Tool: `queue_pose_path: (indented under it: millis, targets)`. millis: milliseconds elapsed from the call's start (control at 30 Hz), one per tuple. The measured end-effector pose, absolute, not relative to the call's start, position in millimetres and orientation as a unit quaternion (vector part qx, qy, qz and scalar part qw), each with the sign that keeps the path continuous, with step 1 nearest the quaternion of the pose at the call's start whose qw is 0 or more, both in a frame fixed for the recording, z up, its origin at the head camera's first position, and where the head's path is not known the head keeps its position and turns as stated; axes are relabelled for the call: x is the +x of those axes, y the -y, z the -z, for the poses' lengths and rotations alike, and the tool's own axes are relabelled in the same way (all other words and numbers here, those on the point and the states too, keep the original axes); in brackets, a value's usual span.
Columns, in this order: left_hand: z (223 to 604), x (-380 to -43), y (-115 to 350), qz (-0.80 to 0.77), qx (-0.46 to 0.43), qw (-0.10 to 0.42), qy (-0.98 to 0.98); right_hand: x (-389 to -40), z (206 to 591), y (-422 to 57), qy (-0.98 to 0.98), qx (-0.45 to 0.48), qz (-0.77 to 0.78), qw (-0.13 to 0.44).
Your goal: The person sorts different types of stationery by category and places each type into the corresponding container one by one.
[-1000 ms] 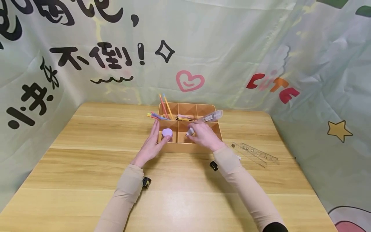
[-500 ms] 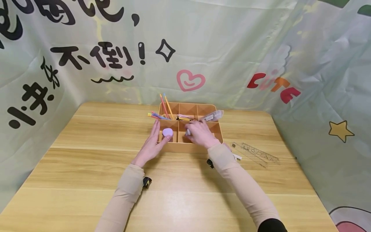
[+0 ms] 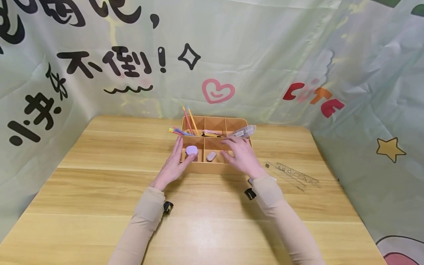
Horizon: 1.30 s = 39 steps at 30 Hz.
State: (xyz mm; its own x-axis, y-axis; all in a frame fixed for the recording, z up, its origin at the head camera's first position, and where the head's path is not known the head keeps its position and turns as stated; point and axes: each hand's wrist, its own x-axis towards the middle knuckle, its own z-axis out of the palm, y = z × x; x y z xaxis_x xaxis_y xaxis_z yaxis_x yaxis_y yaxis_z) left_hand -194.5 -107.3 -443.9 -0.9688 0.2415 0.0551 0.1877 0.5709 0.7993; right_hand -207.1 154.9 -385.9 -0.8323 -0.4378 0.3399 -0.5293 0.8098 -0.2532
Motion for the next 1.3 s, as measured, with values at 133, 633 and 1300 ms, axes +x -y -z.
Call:
queue_pose_path:
  millis: [133,633,1300]
  targets:
    - [443.4,-194.3,107.6,-0.444,0.12,0.029,-0.887,-198.6,386.2,-170.7,0.932,0.233,-0.235,0.145]
    - [441.9,-193.8,107.7,-0.44,0.115,0.029,-0.89,-186.0,393.7,-208.3,0.912,0.191,-0.331,0.151]
    - [440.4,-193.0,105.7,-0.44,0.12,0.027,-0.89,-171.9,406.1,-270.5,0.932,0.163,-0.299,0.126]
